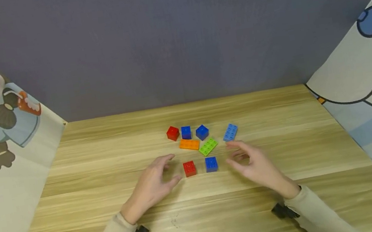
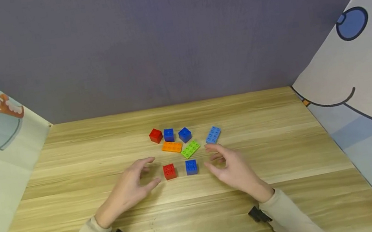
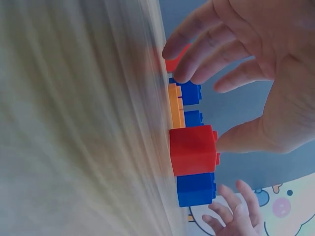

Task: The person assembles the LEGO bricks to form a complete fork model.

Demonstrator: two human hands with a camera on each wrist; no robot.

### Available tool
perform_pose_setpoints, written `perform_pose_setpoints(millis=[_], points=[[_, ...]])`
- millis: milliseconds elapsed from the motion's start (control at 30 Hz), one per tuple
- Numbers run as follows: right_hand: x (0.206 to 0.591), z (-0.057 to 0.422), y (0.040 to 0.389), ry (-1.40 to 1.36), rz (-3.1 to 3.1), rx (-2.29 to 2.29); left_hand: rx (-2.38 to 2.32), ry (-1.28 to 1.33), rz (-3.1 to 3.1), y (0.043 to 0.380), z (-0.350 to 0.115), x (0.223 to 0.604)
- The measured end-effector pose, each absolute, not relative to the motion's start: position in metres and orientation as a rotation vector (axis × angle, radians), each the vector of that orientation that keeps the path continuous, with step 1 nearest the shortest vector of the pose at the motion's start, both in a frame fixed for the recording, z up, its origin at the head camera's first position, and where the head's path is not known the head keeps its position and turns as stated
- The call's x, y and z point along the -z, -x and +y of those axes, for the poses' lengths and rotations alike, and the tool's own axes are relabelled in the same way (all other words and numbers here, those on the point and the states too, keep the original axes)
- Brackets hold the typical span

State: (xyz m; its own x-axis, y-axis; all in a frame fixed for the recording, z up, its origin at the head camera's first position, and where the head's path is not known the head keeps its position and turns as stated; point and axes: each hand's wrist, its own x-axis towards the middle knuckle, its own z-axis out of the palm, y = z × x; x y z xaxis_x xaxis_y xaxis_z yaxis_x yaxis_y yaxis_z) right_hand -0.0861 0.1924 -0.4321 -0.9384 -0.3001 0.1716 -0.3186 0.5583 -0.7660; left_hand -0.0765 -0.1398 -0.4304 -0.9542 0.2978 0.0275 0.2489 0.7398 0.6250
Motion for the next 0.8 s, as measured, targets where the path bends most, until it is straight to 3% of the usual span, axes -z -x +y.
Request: perform_pose_setpoints(millis=[800], points=[[0.438,0.169,0.094,-0.658,-2.933,-1.314,-0.97,-0.596,2.849,0.092,-0.116,0.437]])
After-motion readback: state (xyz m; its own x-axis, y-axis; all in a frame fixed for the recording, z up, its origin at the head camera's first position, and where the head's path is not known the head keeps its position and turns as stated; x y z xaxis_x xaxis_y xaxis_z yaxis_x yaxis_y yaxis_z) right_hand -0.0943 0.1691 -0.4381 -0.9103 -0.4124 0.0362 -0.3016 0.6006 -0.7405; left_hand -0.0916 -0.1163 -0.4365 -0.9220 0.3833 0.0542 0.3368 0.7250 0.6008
